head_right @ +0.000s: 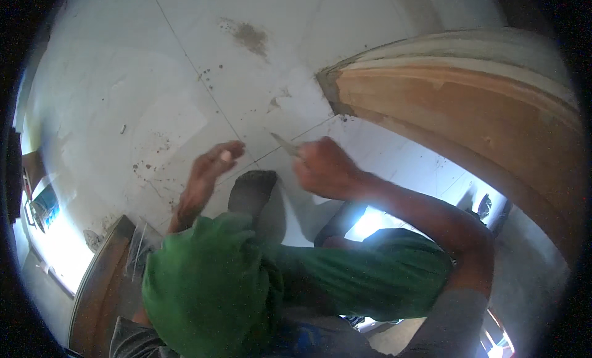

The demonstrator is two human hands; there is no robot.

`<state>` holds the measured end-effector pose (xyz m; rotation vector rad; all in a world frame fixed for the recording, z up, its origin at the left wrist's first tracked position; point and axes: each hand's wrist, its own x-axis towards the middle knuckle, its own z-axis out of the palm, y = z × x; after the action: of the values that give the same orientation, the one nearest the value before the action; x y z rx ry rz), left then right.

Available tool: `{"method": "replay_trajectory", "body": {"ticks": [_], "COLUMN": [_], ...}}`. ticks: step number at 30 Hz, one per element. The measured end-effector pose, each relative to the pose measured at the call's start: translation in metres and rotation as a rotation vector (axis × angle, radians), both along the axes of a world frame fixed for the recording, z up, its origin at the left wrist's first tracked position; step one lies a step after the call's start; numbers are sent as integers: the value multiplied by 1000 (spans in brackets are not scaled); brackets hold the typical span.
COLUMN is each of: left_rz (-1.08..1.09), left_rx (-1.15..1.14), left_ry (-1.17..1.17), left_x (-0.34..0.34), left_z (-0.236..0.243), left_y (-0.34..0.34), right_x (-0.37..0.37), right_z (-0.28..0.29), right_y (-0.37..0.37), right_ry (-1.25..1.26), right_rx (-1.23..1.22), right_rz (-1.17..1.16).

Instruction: The person applies grey grout to the joints between white floor tiles and the wall corner using a metal scraper. They spread the material along the seams, press it into gaps, and remove excess with the tool and their fingers.

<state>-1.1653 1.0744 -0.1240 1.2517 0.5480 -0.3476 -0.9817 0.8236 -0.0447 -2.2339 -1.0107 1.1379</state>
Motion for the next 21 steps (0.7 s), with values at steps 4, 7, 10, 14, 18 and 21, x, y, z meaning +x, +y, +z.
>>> {"method": "replay_trajectory", "body": {"ticks": [4,7,10,14,18,21], "left_rz": [177,249,376,296,31,-48], "left_rx": [-270,10,-2,264,287,403], "left_ry": [-115,9,144,62,3,-225], "left_x": [46,73,81,122,179,235], "left_z": [12,-12,-32,-33,-45,-44], "left_y": [-42,-34,-12,10,26,19], "right_x": [-26,-27,-30,-22,-36,-32], "right_z": [-40,-48,-77,-130,-174,-176], "right_y": [55,62,44,32,29,32], "right_ry": [-83,-12,-164,-486,-588,-573], "right_rx": [145,100,320,210,225,243], "right_rz": [-136,-56,-111,98,146,137]}}
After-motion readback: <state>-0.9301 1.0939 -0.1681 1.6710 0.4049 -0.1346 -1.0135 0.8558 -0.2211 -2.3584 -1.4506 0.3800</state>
